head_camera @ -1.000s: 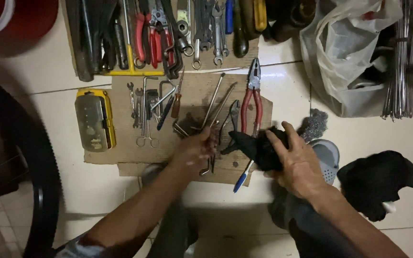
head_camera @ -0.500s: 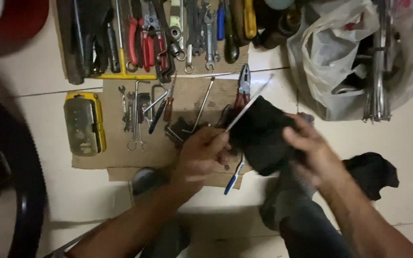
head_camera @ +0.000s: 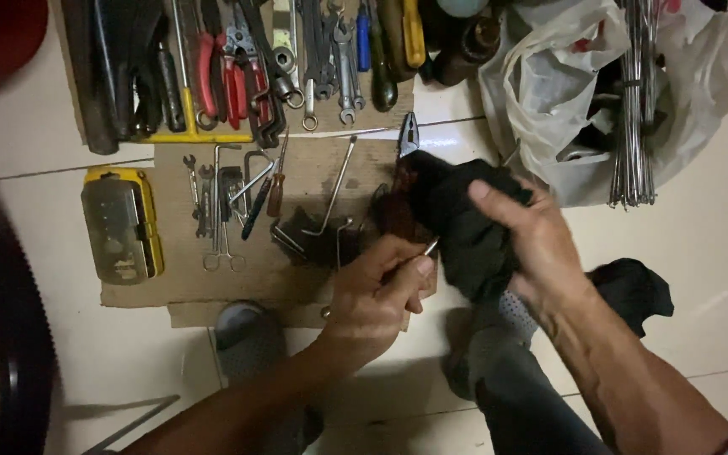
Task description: The person sits on a tiled floor and wipes various metal tools, including wrenches and pliers, with a black cloth. They pick up each tool from a cardboard sheet, clean it, and place it back down.
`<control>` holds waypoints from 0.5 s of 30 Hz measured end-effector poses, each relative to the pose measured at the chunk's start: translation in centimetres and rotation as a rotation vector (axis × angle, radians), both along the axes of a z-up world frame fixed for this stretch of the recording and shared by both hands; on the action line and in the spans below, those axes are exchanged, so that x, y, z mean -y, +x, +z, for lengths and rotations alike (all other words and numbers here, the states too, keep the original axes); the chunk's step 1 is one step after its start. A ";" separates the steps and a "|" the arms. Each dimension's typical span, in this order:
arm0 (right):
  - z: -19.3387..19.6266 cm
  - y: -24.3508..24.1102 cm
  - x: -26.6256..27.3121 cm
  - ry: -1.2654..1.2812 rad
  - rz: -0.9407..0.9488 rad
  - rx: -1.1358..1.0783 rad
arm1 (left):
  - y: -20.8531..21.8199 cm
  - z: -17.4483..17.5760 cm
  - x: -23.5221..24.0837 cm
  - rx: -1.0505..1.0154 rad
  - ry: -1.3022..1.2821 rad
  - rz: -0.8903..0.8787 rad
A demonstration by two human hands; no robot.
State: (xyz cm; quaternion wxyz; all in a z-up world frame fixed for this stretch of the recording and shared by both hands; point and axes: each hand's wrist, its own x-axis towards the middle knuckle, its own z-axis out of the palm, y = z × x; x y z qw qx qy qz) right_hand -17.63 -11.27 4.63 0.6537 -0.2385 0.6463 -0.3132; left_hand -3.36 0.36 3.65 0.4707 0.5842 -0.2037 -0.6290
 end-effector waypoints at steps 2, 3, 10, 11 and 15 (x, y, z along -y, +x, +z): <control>-1.2 -1.5 1.2 -0.011 -0.038 0.012 | -0.4 -1.2 -0.4 0.072 0.019 -0.045; -0.9 -1.5 1.5 -0.011 -0.036 0.012 | -0.2 -0.7 -0.2 0.072 0.020 -0.043; -0.5 -4.4 3.4 0.070 -0.245 0.219 | 0.7 2.3 -0.5 0.251 -0.198 -0.039; 0.7 -4.1 3.6 0.093 -0.350 0.376 | 1.0 3.1 -0.5 0.432 -0.290 -0.088; 0.4 -3.0 0.6 0.144 -0.351 0.257 | 1.8 0.3 -0.3 0.630 -0.456 -0.146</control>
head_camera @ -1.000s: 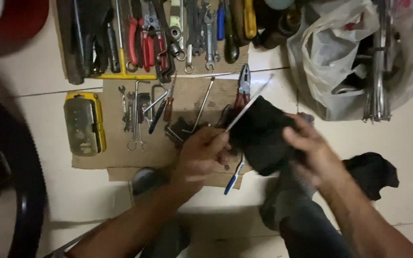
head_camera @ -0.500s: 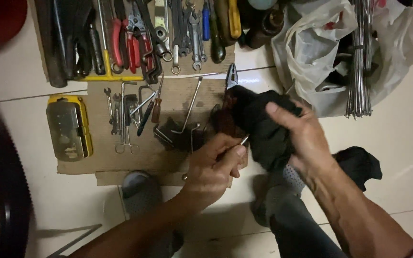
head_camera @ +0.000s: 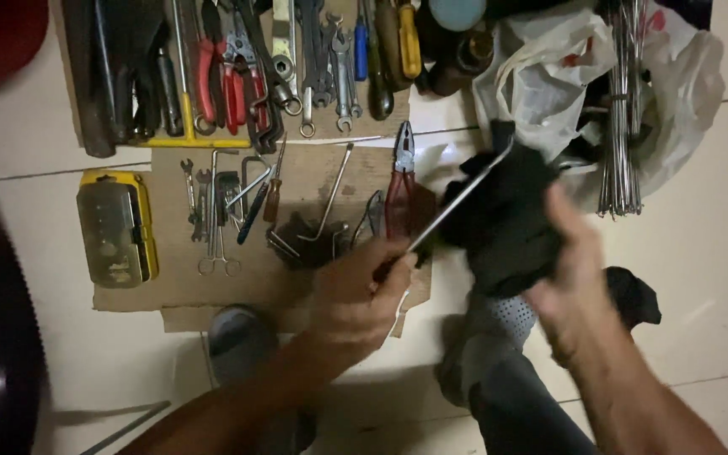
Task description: The person sits on a tiled floor and wipes various metal tools, including wrenches and pliers, with a black cloth. They pick up each tool from a cardboard sheet, clean it, and place it back down.
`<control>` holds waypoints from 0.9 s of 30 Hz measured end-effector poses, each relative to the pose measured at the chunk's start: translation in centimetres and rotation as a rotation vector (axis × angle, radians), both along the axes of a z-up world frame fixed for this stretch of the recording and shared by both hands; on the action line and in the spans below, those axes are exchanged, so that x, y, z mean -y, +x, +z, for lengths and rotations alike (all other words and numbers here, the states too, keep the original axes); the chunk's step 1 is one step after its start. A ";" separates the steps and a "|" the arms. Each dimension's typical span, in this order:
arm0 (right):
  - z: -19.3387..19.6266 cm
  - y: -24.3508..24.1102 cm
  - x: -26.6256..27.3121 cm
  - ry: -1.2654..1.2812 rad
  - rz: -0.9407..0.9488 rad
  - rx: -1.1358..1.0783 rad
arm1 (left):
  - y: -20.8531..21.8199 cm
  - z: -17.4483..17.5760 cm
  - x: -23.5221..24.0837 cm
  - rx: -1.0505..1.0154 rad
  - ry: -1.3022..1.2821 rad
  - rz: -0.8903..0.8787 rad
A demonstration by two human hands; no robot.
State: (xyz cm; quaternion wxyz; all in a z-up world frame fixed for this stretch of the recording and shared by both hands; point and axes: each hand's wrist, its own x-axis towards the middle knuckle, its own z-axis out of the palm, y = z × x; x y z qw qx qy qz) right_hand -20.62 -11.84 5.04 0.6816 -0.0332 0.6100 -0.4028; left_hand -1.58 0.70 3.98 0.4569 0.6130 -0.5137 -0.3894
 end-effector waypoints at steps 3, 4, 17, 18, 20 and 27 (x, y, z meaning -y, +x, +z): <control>-0.7 2.2 -3.2 0.081 0.385 -0.286 | 0.1 -1.2 0.7 0.180 -0.060 -0.071; 0.7 3.9 -3.5 -0.003 0.367 -0.225 | 0.1 -1.5 0.9 0.313 -0.101 -0.134; 0.5 2.9 2.4 -0.161 0.297 -0.342 | 0.8 0.8 4.3 0.240 0.236 -0.165; 0.1 2.9 2.8 -0.162 0.303 -0.337 | 1.1 1.1 4.6 0.243 0.237 -0.158; -0.5 2.9 3.6 -0.148 0.175 -0.288 | 1.8 1.7 5.2 -0.061 0.611 -0.088; 2.7 3.8 5.3 -0.221 0.122 -0.195 | 6.3 3.0 6.8 -1.104 0.691 0.072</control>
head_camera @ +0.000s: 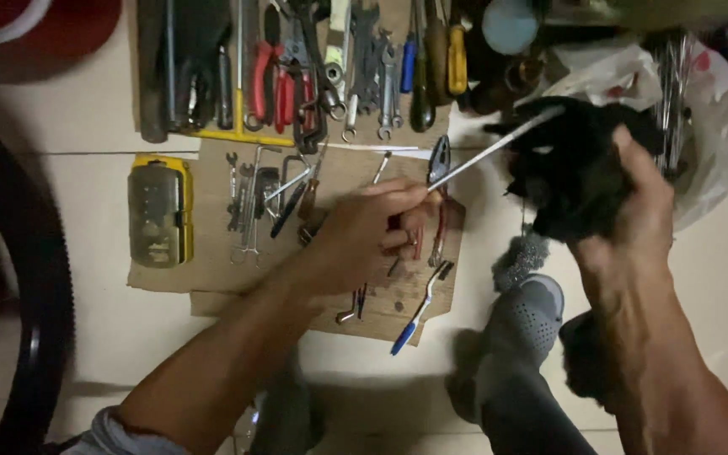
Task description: The person sits on a tiled floor and wipes various metal tools, including wrenches and pliers, with a black cloth. They pick up each tool from a cardboard sheet, clean it, and place it back down.
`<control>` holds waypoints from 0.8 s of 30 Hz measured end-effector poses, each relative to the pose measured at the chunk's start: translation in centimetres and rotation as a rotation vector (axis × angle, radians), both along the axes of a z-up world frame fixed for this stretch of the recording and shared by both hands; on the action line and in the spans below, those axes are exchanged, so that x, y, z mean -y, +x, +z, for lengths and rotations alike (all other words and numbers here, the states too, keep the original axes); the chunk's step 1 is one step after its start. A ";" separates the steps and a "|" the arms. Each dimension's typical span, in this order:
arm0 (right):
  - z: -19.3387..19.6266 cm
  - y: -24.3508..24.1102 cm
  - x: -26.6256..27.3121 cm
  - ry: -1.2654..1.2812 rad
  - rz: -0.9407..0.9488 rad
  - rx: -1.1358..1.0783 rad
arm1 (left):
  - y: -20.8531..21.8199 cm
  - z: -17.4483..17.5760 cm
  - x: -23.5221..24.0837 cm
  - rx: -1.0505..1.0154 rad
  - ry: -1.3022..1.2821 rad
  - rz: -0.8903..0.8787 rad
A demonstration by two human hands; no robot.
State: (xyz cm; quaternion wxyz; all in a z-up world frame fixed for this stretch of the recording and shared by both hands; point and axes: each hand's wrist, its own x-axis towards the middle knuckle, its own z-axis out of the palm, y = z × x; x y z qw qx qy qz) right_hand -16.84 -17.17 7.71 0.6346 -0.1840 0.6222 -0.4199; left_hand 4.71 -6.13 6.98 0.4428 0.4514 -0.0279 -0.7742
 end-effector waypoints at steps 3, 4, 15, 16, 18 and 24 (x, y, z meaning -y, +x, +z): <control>2.8 3.0 -2.8 0.089 0.194 -0.185 | -0.2 -1.4 -0.4 -0.101 -0.054 0.041; 2.5 3.6 -3.5 0.095 0.261 -0.173 | -0.3 -0.7 -0.6 -0.085 -0.012 0.021; 1.5 3.4 -3.3 -0.071 0.367 -0.115 | -2.8 -0.6 -3.5 -0.211 -0.023 -0.008; 0.9 2.5 -2.5 -0.078 0.308 -0.076 | -2.8 0.1 -3.7 -0.198 -0.034 -0.010; 0.4 1.6 -1.9 -0.106 0.253 -0.029 | -2.4 0.8 -4.5 -0.176 -0.066 -0.008; 8.2 2.6 -3.8 -0.086 0.223 0.044 | -1.3 5.1 -4.9 -0.007 -0.118 -0.136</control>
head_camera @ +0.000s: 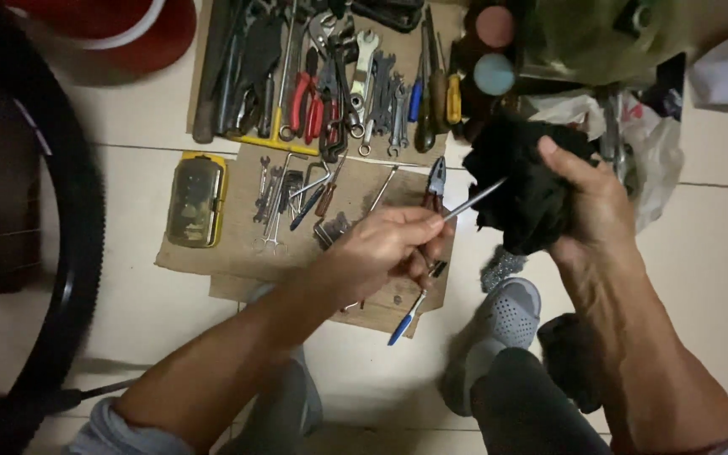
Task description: The person sits on a tiled floor and wipes various metal tools, including wrenches and pliers, with a black cloth. They pick up each tool from a cardboard sheet, clean it, and place it back down.
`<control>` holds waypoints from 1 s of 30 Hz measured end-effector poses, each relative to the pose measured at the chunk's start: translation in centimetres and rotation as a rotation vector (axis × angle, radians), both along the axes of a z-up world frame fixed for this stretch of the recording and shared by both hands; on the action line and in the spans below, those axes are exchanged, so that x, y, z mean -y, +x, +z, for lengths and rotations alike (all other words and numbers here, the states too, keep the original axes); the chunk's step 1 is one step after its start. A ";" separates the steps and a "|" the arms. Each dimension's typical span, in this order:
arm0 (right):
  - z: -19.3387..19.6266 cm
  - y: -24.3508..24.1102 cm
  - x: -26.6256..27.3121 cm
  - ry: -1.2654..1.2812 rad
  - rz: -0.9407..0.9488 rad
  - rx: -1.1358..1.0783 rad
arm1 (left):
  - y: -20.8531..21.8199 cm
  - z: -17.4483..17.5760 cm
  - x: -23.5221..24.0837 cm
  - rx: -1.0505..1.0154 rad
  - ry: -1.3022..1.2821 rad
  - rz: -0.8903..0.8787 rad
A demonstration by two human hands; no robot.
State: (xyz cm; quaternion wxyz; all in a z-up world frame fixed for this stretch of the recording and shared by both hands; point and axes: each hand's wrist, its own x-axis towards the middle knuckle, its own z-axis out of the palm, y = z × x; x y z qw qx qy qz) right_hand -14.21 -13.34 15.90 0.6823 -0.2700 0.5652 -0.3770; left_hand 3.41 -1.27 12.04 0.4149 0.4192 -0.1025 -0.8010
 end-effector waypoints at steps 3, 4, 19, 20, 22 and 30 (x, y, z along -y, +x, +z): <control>4.4 1.1 -1.7 -0.081 -0.051 -0.050 | 0.4 3.5 0.4 0.364 -0.005 -0.130; 5.2 0.9 -2.5 -0.177 0.043 -0.077 | 0.5 4.1 0.1 0.635 -0.059 -0.147; 12.2 -3.9 -11.4 -1.646 0.943 -0.548 | -1.9 16.9 -4.4 0.262 0.135 0.138; 12.7 -3.7 -11.9 -1.719 0.942 -0.551 | -1.7 17.9 -4.7 0.338 0.127 0.129; 13.6 -4.4 -12.0 -1.755 0.960 -0.639 | -1.1 18.6 -4.2 0.350 0.048 0.214; 23.4 -3.2 -15.4 -0.423 0.455 -0.504 | -1.9 23.7 -7.0 0.535 -0.186 0.270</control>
